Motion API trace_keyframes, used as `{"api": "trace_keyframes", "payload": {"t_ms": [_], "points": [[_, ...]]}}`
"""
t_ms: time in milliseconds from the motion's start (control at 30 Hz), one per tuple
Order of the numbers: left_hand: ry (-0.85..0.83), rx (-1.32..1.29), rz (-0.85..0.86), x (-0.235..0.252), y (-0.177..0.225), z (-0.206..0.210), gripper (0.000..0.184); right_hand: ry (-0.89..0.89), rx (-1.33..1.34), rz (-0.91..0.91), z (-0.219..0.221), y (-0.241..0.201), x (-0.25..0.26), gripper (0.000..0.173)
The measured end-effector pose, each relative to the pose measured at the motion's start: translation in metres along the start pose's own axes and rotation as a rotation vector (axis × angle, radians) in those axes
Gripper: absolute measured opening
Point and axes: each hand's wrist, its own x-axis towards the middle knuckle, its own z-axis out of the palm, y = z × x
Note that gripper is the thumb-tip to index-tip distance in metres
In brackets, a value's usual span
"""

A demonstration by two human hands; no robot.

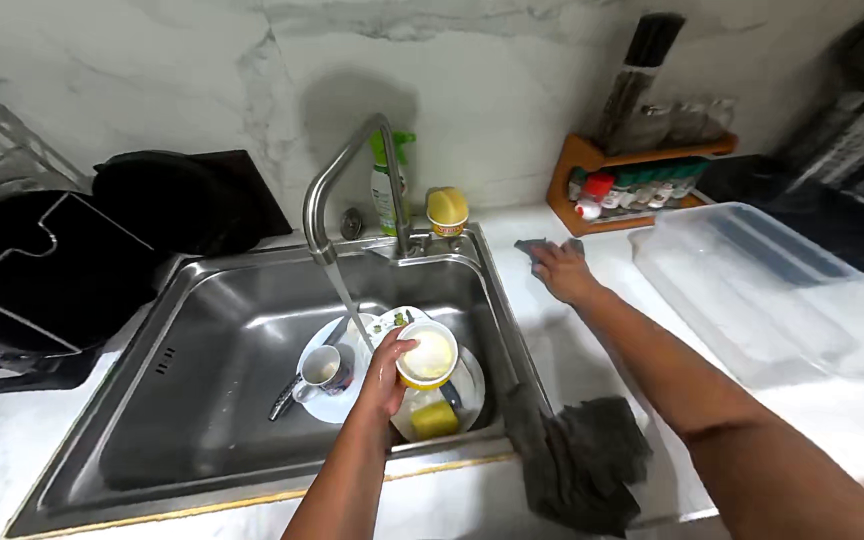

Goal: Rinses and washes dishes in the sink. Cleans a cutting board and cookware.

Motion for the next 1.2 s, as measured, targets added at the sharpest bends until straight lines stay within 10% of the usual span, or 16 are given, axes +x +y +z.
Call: {"api": "trace_keyframes", "payload": {"t_ms": [333, 533, 667, 867, 967, 1200], "points": [[0.096, 0.070, 0.059, 0.008, 0.002, -0.001, 0.041, 0.069, -0.101, 0.372, 0.040, -0.090, 0.157, 0.068], [0.057, 0.050, 0.070, 0.010, 0.001, 0.001, 0.041, -0.172, 0.317, -0.460, 0.014, -0.030, 0.085, 0.034], [0.010, 0.056, 0.083, 0.010, 0.001, 0.003, 0.039, -0.109, 0.247, -0.726, 0.022, -0.086, 0.073, 0.034], [0.008, 0.095, 0.073, 0.002, 0.002, -0.007, 0.039, -0.254, -0.135, -0.583, 0.067, -0.103, 0.085, 0.062], [-0.003, 0.112, 0.043, 0.001, 0.000, -0.005, 0.034, -0.334, -0.238, -0.483, 0.043, -0.093, 0.032, 0.040], [-0.132, 0.122, -0.007, -0.002, -0.001, -0.004, 0.034, -0.548, 0.179, -0.457, -0.006, -0.100, -0.119, 0.036]]}}
